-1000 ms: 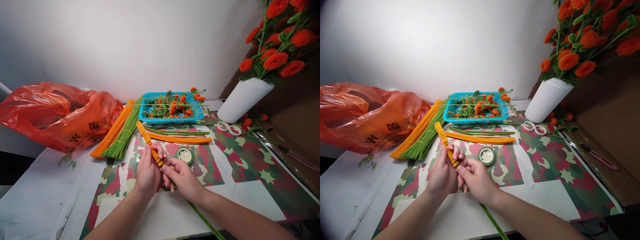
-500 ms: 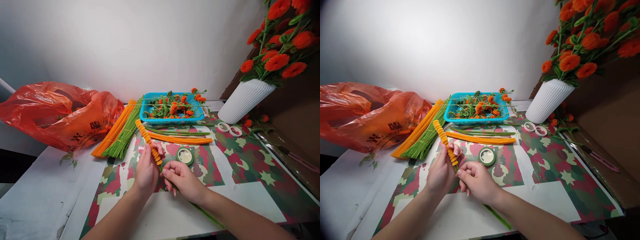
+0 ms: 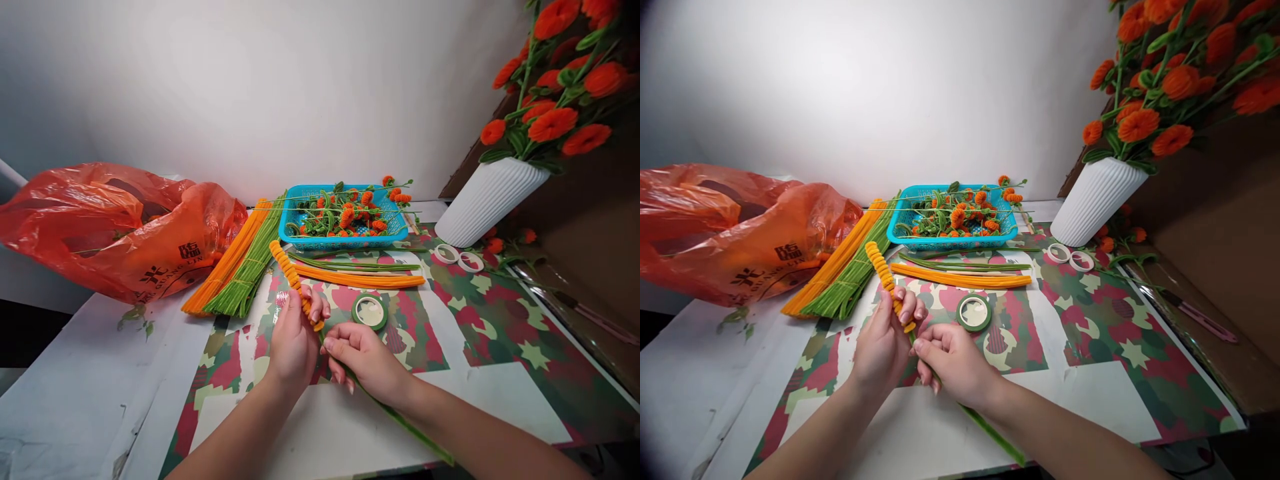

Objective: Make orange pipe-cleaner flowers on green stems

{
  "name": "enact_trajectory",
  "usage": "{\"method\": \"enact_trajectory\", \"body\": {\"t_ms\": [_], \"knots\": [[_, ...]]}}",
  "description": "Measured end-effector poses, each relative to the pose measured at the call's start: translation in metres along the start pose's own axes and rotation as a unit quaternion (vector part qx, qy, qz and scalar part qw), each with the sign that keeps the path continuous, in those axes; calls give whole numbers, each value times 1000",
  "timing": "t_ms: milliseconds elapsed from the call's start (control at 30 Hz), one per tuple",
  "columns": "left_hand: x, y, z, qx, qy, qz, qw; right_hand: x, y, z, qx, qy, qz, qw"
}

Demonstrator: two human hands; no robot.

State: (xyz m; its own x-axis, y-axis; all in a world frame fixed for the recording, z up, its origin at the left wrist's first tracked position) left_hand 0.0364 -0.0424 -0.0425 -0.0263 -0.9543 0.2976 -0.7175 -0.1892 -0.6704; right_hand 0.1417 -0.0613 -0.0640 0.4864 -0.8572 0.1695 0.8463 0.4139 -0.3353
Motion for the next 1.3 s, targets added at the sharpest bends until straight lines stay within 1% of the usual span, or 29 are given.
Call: {"method": "enact_trajectory", "body": {"t_ms": [167, 333, 400, 500, 600, 700, 833, 1067, 1300], "knots": [[2, 0, 6, -2, 3, 7, 1000, 0, -1, -1, -2, 2, 0, 1000], [5, -1, 13, 3, 51, 38, 998, -2, 2, 1, -23, 21, -18, 999], [5, -2, 14, -5, 59, 41, 997, -3, 4, 2, -28, 22, -22, 999], [3, 0, 11, -16, 37, 20, 999, -3, 5, 2, -33, 7, -18, 999], [-1, 3, 7, -15, 2, -8, 1000, -1, 4, 3, -27, -4, 14, 1000], [-1, 5, 7, -21, -5, -15, 1000, 2, 2, 2, -12, 0, 29, 1000], [0, 3, 9, -39, 11, -6, 999, 1, 0, 0, -8, 13, 9, 1000], [2, 1, 11, -18, 40, 14, 999, 0, 2, 0, -18, 30, -20, 999], [6, -1, 17, -26, 76, 33, 996, -2, 3, -1, -38, 41, -27, 998]]}}
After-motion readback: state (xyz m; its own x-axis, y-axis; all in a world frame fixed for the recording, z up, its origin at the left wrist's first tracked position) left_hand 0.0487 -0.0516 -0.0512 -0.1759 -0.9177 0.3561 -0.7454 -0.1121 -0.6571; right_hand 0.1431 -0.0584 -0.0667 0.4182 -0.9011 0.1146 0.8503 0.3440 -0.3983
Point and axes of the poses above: each hand's wrist, its own x-axis away from the middle knuckle, its own y-axis out of the back of the hand, z = x × y, the point moved 2 cm from there along -x, towards the middle knuckle, and after that the axes turned 9 degrees about y, right-handed, at the moved point
